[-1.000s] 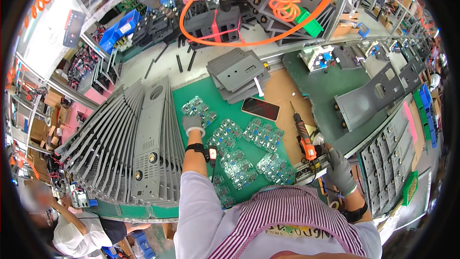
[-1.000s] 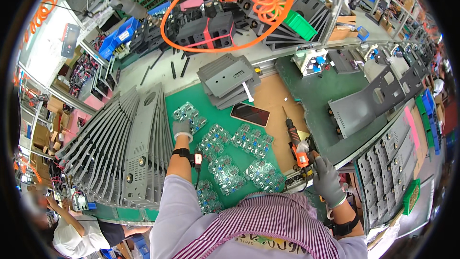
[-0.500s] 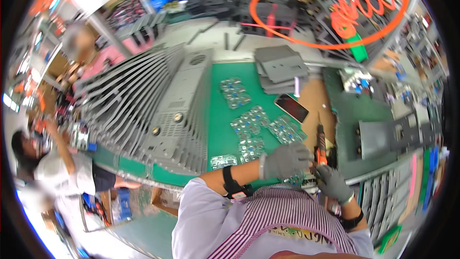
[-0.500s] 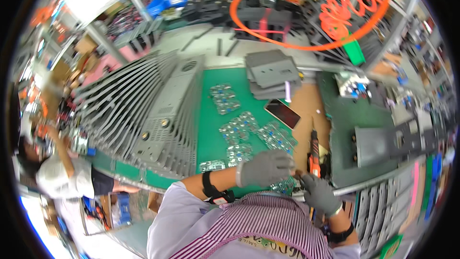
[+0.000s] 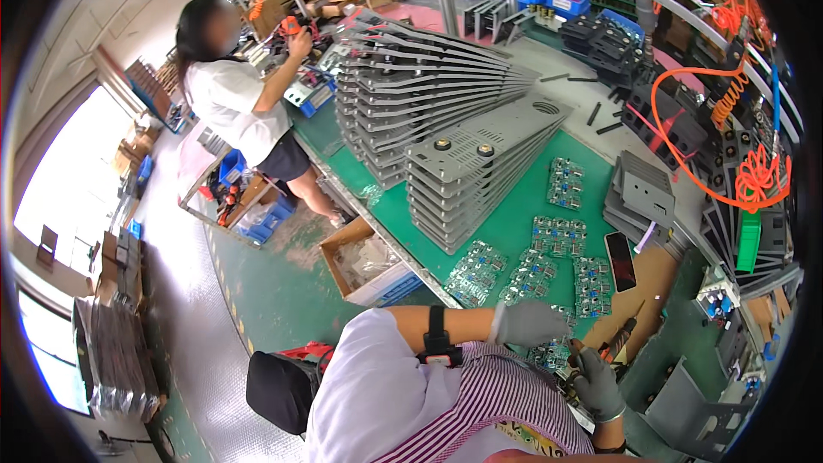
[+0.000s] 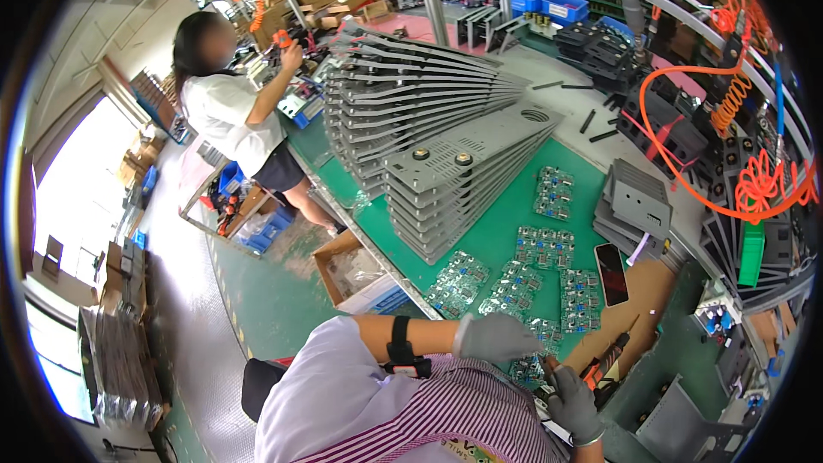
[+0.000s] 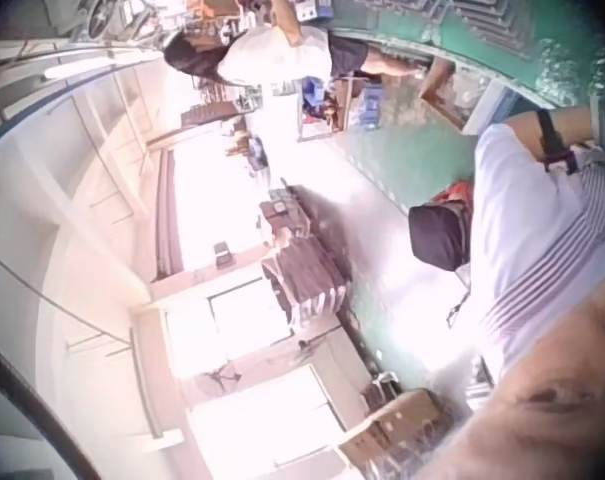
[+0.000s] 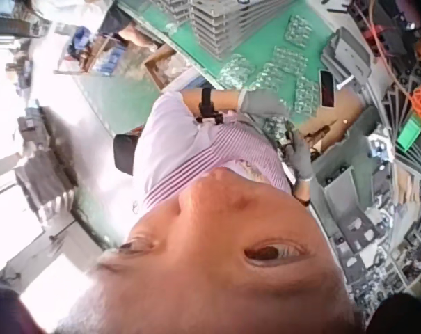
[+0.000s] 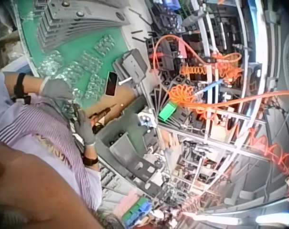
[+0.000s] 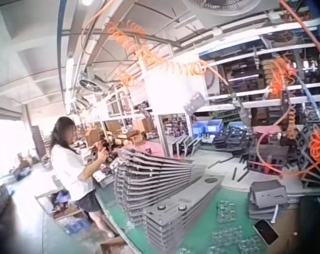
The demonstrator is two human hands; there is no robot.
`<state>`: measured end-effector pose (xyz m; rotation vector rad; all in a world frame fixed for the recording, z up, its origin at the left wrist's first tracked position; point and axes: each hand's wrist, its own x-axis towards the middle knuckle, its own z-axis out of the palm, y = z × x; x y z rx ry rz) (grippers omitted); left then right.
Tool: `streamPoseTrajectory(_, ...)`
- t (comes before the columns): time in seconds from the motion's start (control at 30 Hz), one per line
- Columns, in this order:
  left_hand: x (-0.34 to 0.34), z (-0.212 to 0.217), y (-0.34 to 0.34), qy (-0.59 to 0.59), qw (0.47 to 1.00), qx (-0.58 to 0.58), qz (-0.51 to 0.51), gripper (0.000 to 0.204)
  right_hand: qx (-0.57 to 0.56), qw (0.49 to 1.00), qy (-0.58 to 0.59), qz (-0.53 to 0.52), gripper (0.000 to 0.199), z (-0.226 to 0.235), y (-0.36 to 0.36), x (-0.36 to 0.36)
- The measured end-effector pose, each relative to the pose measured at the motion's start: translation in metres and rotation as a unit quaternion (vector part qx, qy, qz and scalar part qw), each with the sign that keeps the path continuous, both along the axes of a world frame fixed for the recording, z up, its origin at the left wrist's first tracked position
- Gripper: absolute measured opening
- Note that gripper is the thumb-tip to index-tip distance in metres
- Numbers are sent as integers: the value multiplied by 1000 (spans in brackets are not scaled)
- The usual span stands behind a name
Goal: Assembling circuit boards into metal chassis on a factory assembly line.
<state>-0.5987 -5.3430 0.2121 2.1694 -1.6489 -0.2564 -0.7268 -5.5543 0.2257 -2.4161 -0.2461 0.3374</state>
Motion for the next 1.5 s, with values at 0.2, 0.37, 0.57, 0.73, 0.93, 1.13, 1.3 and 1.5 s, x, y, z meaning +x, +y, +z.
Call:
streamPoseTrajectory(0.2, -23, 0, 100, 223, 848, 1, 480, 28, 138, 990, 12, -3, 56, -26, -2, 11)
streamPoseTrajectory(0.37, -20, -52, 235, 304, 662, -148, 669, 15, 156, 987, 41, -15, 54, -41, 16, 19)
streamPoseTrajectory(0.57, 7, -121, 376, 163, 527, -99, 828, 20, 139, 979, 126, -76, 48, -36, 56, 39)
streamPoseTrajectory(0.73, 49, -158, 442, 171, 552, -26, 816, 24, 312, 912, 188, -187, 62, -12, 125, 61)
streamPoseTrajectory(0.93, 92, -175, 487, 100, 639, 222, 729, 26, 415, 814, 268, -305, 61, -30, 169, 103)
streamPoseTrajectory(1.13, 113, -195, 516, 116, 675, 255, 683, 29, 486, 742, 287, -362, 41, -86, 179, 198)
streamPoseTrajectory(1.3, 93, -146, 416, 353, 768, 26, 534, 27, 238, 861, 201, -402, 47, -93, 177, 292)
streamPoseTrajectory(1.5, 60, -112, 314, 566, 731, -8, 380, 33, 170, 894, 133, -392, 47, -147, 172, 321)
